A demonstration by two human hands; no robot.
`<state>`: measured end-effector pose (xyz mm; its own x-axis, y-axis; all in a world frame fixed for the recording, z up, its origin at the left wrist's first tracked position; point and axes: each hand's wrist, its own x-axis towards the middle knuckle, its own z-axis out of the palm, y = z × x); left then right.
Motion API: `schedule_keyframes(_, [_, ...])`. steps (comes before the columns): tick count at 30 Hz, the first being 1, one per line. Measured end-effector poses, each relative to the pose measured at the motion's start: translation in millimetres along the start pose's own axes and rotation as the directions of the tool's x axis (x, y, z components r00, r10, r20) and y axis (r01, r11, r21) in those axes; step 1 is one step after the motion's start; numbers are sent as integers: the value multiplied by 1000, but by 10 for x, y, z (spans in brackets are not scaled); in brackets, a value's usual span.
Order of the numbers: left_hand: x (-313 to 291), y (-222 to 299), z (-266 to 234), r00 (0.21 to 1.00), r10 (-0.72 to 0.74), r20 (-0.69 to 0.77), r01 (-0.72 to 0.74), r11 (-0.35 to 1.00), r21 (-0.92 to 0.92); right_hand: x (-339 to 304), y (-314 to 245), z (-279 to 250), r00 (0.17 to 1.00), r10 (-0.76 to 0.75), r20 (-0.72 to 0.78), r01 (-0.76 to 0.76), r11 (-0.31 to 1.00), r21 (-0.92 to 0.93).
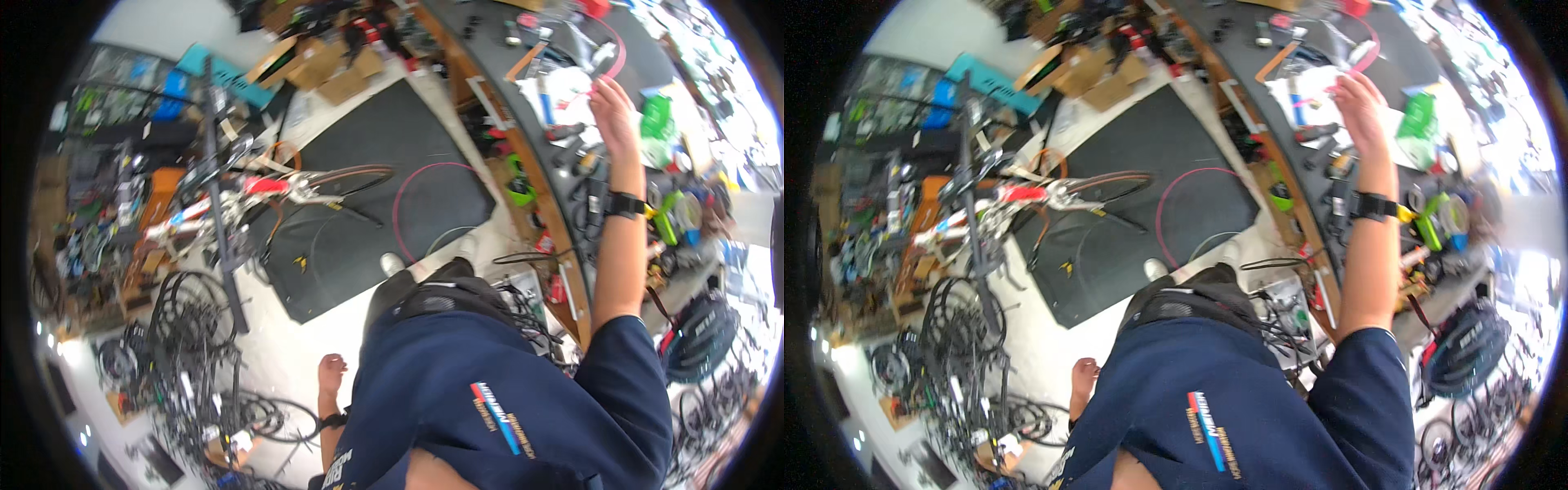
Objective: The person inserts bicycle cables into housing, threads them through the handlebar controls, and secures the components using a screwdriver.
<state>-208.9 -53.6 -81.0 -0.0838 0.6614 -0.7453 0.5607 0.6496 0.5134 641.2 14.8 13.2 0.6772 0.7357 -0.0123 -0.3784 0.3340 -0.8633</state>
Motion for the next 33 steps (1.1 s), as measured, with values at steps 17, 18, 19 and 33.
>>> schedule_keyframes(17, [-1144,3615,981,580,732,357,-813,548,197,-1666,-470,1820,920,185,346,-23,906,-423])
schedule_keyframes(18, [-1177,3752,1083,477,770,424,-878,446,176,-1718,-319,1870,931,134,340,26,903,-428])
schedule_keyframes(19, [-1186,3815,1130,462,772,437,-885,432,174,-1739,-155,1915,934,89,346,72,902,-426])
schedule_keyframes(33, [-105,2660,720,739,505,446,-660,674,331,-3,639,485,984,50,-169,-139,807,-574])
